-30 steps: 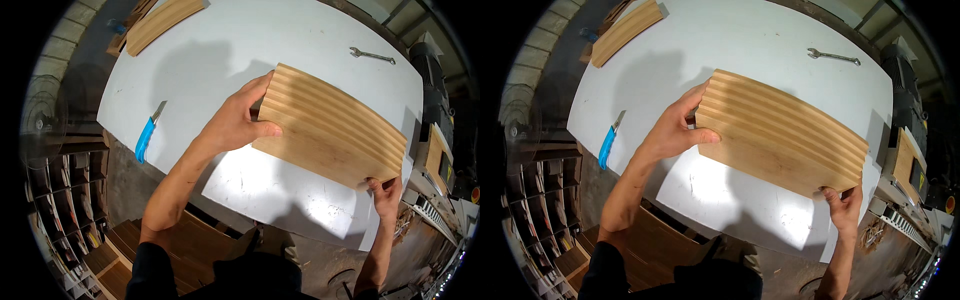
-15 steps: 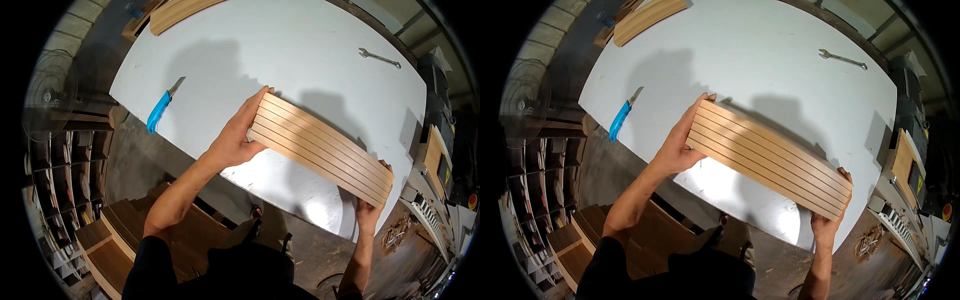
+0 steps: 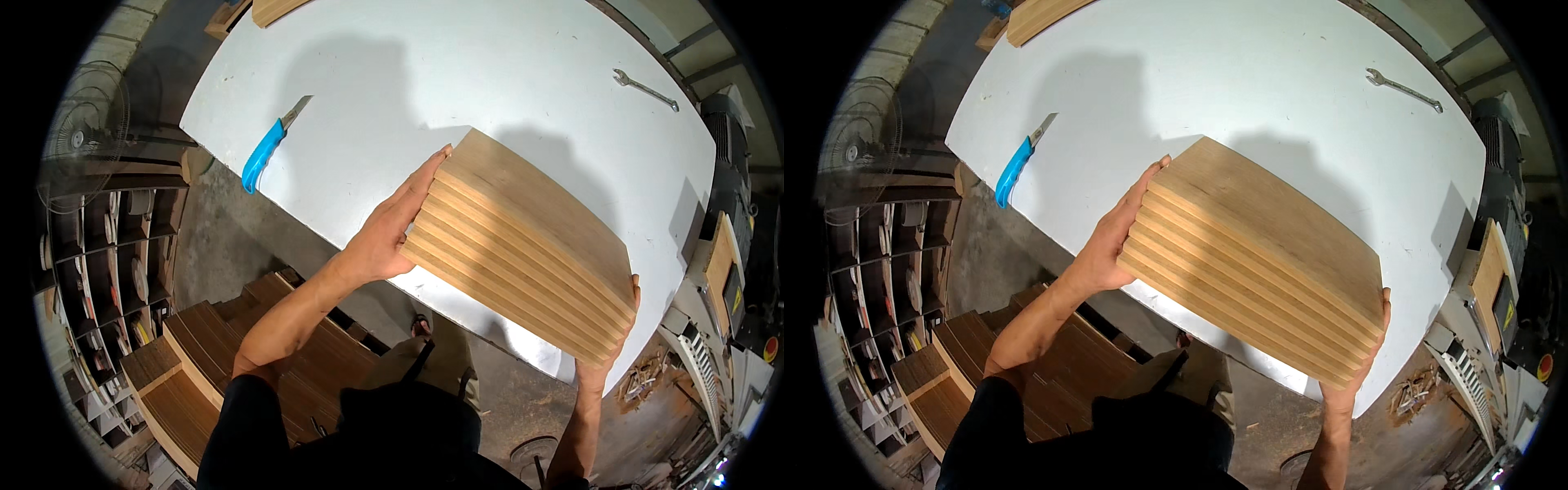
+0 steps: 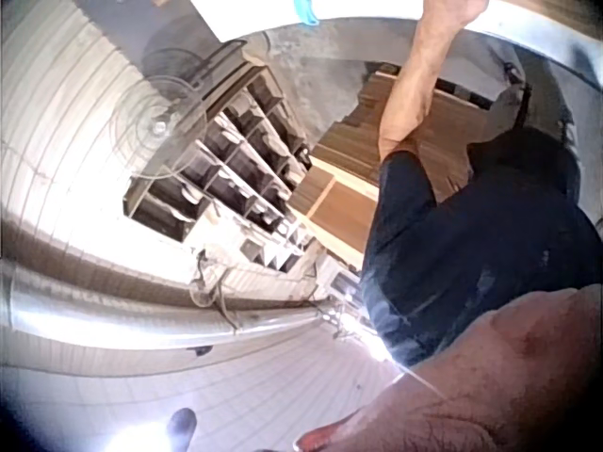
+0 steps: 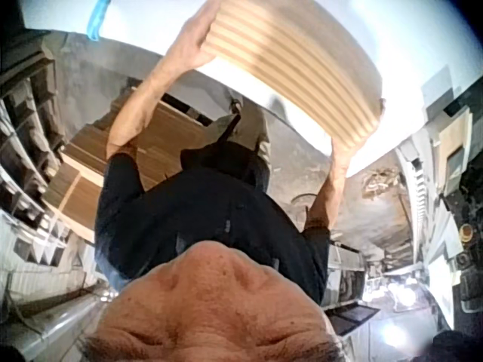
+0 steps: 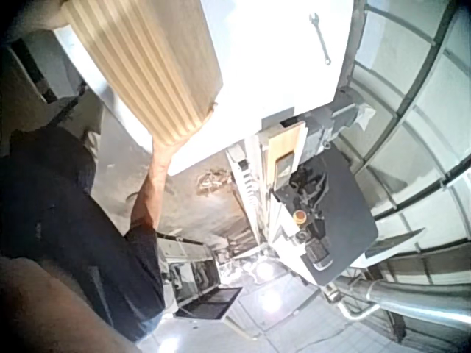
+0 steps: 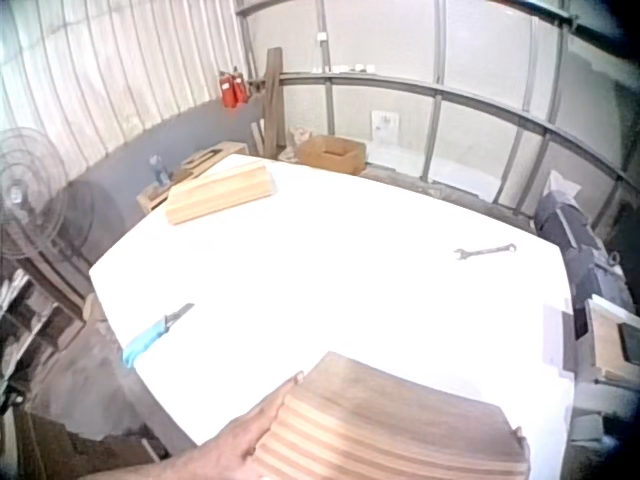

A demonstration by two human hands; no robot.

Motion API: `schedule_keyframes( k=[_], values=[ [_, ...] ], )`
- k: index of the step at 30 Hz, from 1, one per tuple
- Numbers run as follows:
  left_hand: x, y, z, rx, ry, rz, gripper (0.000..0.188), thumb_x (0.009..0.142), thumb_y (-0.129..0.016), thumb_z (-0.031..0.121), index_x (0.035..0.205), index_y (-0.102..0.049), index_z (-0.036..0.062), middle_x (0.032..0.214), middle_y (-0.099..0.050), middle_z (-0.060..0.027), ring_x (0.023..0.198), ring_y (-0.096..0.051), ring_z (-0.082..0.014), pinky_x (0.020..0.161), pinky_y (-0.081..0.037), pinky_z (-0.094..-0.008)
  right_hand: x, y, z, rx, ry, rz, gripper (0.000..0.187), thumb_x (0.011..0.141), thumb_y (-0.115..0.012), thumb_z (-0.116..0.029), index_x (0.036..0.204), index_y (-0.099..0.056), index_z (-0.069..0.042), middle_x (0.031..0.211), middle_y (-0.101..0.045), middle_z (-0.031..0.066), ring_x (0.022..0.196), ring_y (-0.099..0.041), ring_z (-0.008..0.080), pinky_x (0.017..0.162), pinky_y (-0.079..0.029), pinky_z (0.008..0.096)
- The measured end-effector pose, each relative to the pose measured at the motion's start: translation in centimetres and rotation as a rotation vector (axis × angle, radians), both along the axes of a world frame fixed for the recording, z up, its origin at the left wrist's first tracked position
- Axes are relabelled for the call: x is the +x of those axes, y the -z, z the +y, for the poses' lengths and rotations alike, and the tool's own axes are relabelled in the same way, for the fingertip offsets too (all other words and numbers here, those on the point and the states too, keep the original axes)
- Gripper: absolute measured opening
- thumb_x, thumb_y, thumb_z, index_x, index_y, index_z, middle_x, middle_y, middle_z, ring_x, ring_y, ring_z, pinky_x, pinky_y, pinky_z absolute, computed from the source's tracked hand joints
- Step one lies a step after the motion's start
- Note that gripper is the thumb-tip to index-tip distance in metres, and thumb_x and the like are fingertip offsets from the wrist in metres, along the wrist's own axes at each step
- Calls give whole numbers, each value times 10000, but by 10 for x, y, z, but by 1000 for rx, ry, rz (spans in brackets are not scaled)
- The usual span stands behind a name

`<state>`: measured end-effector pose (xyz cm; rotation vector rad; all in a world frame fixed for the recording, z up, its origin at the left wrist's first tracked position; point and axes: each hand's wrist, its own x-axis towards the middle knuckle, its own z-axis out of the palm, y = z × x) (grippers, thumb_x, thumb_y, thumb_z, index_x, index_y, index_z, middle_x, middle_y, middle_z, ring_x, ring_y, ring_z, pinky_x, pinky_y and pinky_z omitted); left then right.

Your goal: The person uses a utility knife to trim edges on wooden boards at a workbench, then stacks the finished boards onto a large wooden structure.

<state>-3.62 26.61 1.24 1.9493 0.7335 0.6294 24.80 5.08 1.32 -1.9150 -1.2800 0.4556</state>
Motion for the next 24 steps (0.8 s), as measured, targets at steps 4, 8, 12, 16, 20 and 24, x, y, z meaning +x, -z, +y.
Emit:
schedule_keyframes(
  k=[4, 8, 12, 16, 20, 24],
  values=[
    [-1, 2, -2, -22, -2, -6, 932, 746, -703, 106, 1493, -146, 111, 1541, -207, -105, 1390, -272, -311, 1119, -297, -405, -1, 1, -2, -16, -2, 23, 955, 764, -702, -461, 1471, -192, -73, 1529, -164, 195, 1406, -205, 330, 1128, -213, 456],
    [-2, 1, -1, -20, 13, -2, 939, 743, -711, 143, 1495, -149, 126, 1543, -202, -105, 1386, -276, -319, 1114, -306, -407, 2, 5, -5, -16, -32, -10, 977, 757, -696, -491, 1471, -186, -60, 1531, -156, 197, 1411, -187, 333, 1131, -198, 450],
    [-3, 4, 0, -10, 11, 7, 942, 743, -713, 160, 1495, -147, 119, 1542, -204, -106, 1381, -284, -327, 1111, -311, -407, -1, 2, -4, -18, -33, -24, 984, 757, -692, -500, 1470, -182, -52, 1530, -156, 197, 1411, -180, 339, 1130, -193, 453],
    [-3, 5, -1, -50, 3, -10, 951, 736, -721, 164, 1494, -148, 117, 1539, -213, -110, 1382, -284, -325, 1115, -306, -408, 0, 3, -3, 1, -46, -48, 963, 760, -705, -425, 1470, -180, -38, 1532, -183, 172, 1401, -215, 304, 1126, -201, 414],
    [-2, 7, -1, -34, 1, -35, 953, 731, -728, 167, 1492, -157, 118, 1536, -220, -113, 1384, -282, -321, 1116, -306, -412, 5, 8, -6, -27, -43, -72, 1046, 730, -699, -551, 1474, -157, -54, 1530, -158, 198, 1407, -189, 340, 1129, -203, 460],
    [-1, 4, -2, -61, -12, -25, 934, 743, -727, 158, 1489, -168, 101, 1533, -226, -120, 1382, -288, -318, 1105, -321, -406, 6, 6, -7, -34, -29, -16, 1072, 709, -701, -582, 1475, -162, -61, 1527, -163, 201, 1403, -200, 348, 1126, -209, 467]
  ],
)
